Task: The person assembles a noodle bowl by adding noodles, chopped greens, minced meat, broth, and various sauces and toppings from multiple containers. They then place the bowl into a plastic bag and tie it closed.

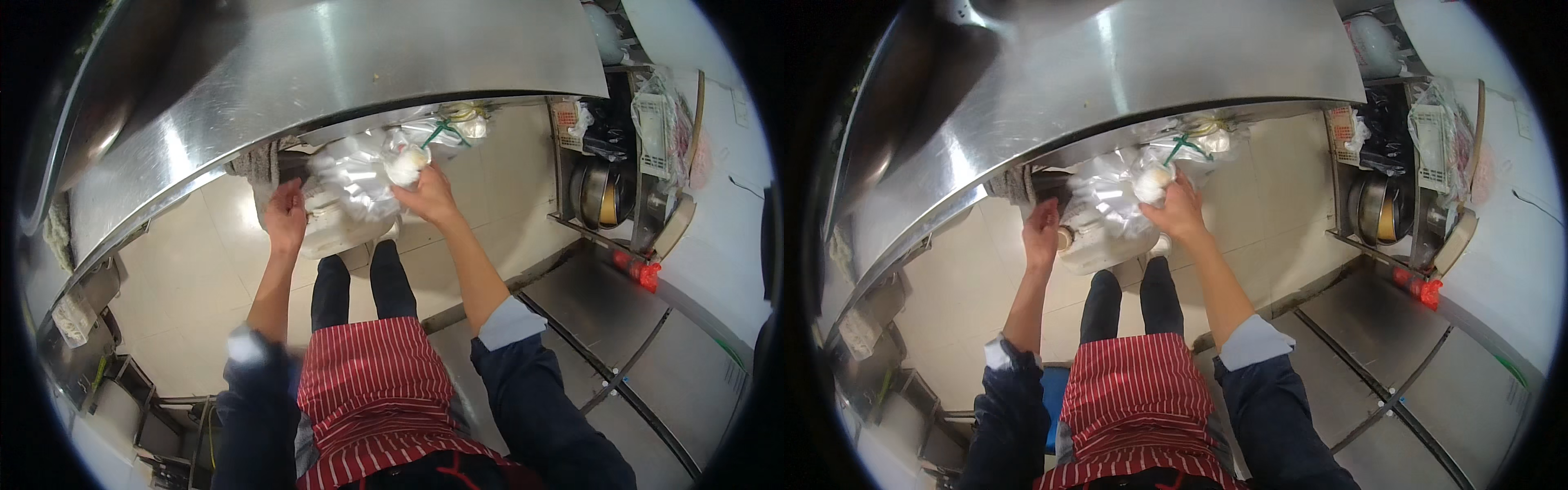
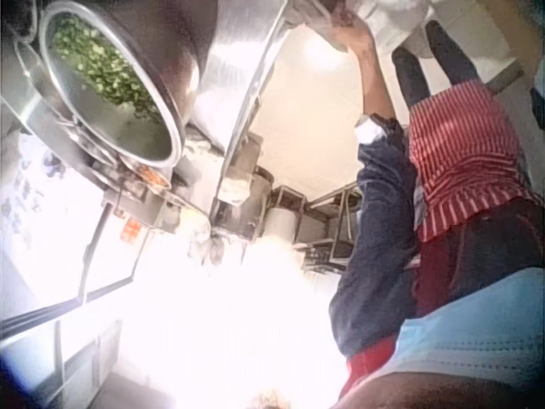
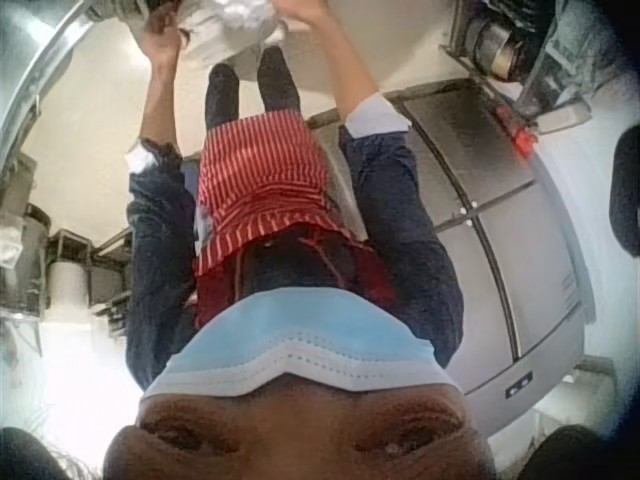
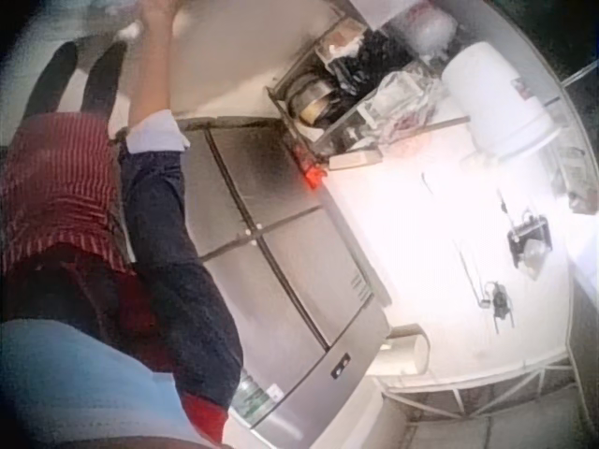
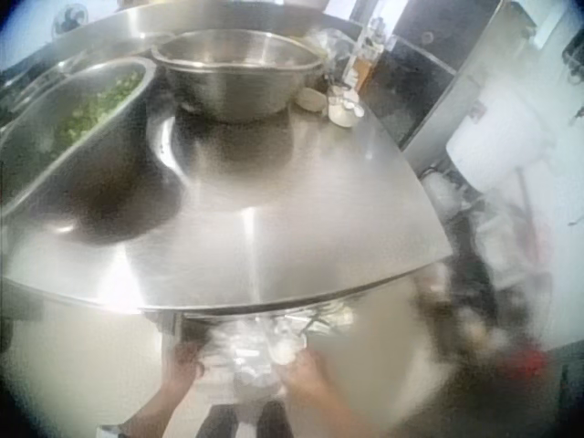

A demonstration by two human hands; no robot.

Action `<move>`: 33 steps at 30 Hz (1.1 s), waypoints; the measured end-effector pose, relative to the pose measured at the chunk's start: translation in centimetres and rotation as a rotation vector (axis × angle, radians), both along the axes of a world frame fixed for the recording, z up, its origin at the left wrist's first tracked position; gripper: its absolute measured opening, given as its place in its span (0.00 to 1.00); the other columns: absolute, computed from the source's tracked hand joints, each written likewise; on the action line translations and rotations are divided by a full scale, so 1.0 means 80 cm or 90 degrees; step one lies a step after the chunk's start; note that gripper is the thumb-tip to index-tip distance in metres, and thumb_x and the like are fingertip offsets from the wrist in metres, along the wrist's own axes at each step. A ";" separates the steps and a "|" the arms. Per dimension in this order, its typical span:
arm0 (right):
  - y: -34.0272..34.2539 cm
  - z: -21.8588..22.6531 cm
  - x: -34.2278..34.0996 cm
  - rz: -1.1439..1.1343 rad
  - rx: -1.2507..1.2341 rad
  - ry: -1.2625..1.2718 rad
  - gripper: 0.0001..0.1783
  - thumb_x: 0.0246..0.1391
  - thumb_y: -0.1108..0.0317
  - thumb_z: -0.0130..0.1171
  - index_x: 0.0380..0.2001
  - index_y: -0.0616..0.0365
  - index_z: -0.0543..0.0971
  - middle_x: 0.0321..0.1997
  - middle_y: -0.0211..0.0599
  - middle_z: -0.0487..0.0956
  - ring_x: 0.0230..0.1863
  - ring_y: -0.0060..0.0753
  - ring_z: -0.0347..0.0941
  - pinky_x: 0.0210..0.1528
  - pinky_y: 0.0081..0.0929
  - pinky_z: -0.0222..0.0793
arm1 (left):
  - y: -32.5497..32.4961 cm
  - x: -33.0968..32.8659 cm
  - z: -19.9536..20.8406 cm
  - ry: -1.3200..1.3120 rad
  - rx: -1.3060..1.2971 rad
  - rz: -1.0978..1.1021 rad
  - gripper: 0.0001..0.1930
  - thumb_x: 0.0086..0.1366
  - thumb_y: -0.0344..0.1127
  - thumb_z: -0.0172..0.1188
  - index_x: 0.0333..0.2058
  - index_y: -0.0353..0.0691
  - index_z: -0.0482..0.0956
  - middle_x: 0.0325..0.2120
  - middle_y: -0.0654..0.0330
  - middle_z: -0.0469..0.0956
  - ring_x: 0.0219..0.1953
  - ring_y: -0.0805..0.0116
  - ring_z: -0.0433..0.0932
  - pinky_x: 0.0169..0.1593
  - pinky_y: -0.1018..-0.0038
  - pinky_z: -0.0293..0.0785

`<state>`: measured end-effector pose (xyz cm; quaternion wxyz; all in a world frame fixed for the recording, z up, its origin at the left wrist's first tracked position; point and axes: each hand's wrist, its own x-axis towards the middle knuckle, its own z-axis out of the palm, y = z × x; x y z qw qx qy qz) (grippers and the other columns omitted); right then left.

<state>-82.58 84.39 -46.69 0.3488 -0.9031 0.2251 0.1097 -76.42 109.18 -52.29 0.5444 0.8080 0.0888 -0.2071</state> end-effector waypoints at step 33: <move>-0.058 0.113 0.012 0.037 0.032 -0.381 0.08 0.46 0.76 0.60 0.33 0.62 0.79 0.25 0.39 0.78 0.25 0.36 0.76 0.27 0.26 0.70 | -0.254 -0.015 0.123 -0.122 -0.266 0.098 0.07 0.60 0.24 0.56 0.38 0.34 0.76 0.25 0.64 0.77 0.26 0.77 0.76 0.30 0.81 0.73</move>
